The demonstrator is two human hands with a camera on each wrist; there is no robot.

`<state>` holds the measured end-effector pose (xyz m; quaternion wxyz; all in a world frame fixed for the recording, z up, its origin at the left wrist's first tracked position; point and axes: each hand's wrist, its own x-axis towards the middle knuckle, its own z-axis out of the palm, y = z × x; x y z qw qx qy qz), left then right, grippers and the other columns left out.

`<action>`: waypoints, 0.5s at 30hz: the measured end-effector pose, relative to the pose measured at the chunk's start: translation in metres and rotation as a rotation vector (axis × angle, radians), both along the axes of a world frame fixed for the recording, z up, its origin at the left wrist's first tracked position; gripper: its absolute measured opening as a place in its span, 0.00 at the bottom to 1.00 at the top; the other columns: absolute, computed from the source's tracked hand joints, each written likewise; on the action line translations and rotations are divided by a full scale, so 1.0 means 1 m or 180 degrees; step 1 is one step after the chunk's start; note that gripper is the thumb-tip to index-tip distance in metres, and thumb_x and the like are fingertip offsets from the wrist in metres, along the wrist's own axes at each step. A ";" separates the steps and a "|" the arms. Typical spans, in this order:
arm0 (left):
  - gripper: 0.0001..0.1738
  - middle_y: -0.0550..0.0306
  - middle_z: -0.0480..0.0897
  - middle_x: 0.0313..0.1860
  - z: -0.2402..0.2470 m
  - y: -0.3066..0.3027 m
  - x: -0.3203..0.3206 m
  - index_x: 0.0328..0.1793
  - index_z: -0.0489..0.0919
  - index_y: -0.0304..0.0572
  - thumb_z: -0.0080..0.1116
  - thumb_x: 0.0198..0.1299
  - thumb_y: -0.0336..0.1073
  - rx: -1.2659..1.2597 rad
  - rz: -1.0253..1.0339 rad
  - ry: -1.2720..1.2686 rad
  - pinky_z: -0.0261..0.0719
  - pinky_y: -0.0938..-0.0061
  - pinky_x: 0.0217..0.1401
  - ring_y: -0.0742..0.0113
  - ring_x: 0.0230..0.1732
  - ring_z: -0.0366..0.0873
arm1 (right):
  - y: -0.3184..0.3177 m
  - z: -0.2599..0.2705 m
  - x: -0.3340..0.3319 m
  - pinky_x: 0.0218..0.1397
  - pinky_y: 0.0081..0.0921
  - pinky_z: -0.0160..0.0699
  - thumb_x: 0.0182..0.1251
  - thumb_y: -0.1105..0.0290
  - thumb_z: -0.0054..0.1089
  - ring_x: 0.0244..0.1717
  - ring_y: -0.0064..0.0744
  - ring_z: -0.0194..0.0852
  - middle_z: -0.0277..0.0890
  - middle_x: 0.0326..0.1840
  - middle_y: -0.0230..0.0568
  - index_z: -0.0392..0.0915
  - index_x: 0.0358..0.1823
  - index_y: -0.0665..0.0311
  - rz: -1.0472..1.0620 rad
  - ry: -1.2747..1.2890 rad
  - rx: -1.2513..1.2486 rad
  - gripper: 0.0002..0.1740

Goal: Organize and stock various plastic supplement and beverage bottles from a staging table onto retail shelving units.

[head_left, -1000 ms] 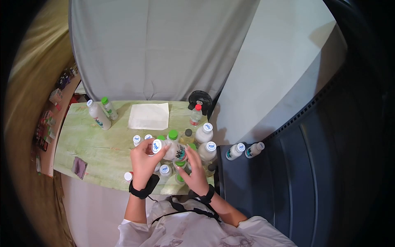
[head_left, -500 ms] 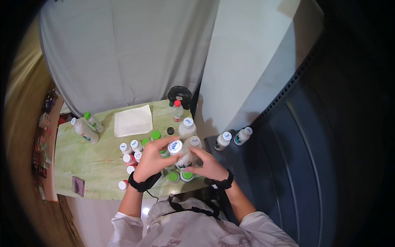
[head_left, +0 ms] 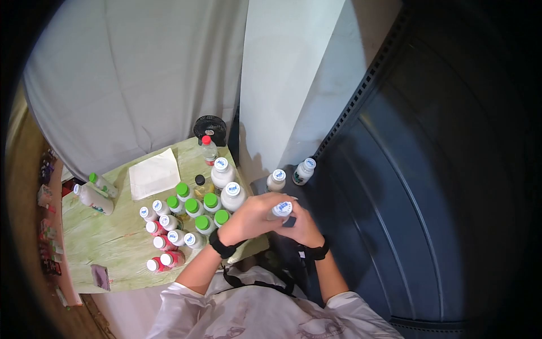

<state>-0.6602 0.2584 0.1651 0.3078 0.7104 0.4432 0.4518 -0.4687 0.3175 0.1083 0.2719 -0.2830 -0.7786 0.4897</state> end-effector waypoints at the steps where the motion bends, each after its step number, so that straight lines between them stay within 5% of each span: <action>1: 0.30 0.46 0.84 0.52 -0.007 0.004 0.009 0.62 0.78 0.37 0.67 0.49 0.24 0.0014 -0.0012 -0.0067 0.80 0.65 0.57 0.50 0.54 0.83 | 0.003 -0.007 0.007 0.59 0.30 0.78 0.51 0.69 0.78 0.58 0.35 0.81 0.80 0.58 0.46 0.68 0.67 0.66 -0.0069 0.0035 0.0033 0.41; 7: 0.32 0.36 0.79 0.61 -0.061 0.020 0.061 0.71 0.70 0.33 0.64 0.59 0.29 -0.0139 0.0684 -0.0507 0.78 0.62 0.61 0.43 0.60 0.80 | 0.029 -0.043 0.037 0.53 0.27 0.80 0.49 0.70 0.77 0.54 0.30 0.82 0.83 0.53 0.42 0.74 0.62 0.65 -0.0989 -0.0194 -0.0091 0.36; 9: 0.31 0.34 0.78 0.63 -0.091 0.028 0.076 0.70 0.70 0.30 0.63 0.60 0.30 -0.0222 0.0939 -0.0550 0.78 0.62 0.61 0.41 0.61 0.79 | 0.050 -0.075 0.046 0.53 0.27 0.80 0.49 0.70 0.77 0.53 0.30 0.82 0.82 0.54 0.41 0.74 0.62 0.65 -0.1120 0.0390 -0.0518 0.35; 10: 0.34 0.30 0.74 0.67 -0.106 0.035 0.081 0.72 0.66 0.25 0.61 0.60 0.31 -0.0369 0.0845 -0.0385 0.72 0.62 0.69 0.41 0.68 0.74 | 0.062 -0.088 0.053 0.53 0.28 0.80 0.50 0.70 0.76 0.53 0.31 0.82 0.81 0.55 0.41 0.74 0.62 0.65 -0.1223 0.0152 -0.0422 0.34; 15: 0.38 0.23 0.66 0.72 -0.177 0.062 0.101 0.74 0.59 0.17 0.56 0.59 0.31 -0.0414 0.0594 -0.0184 0.63 0.64 0.77 0.40 0.74 0.66 | 0.097 -0.115 0.061 0.59 0.32 0.77 0.50 0.70 0.77 0.55 0.35 0.81 0.81 0.55 0.44 0.74 0.59 0.68 -0.1614 0.0061 -0.0260 0.33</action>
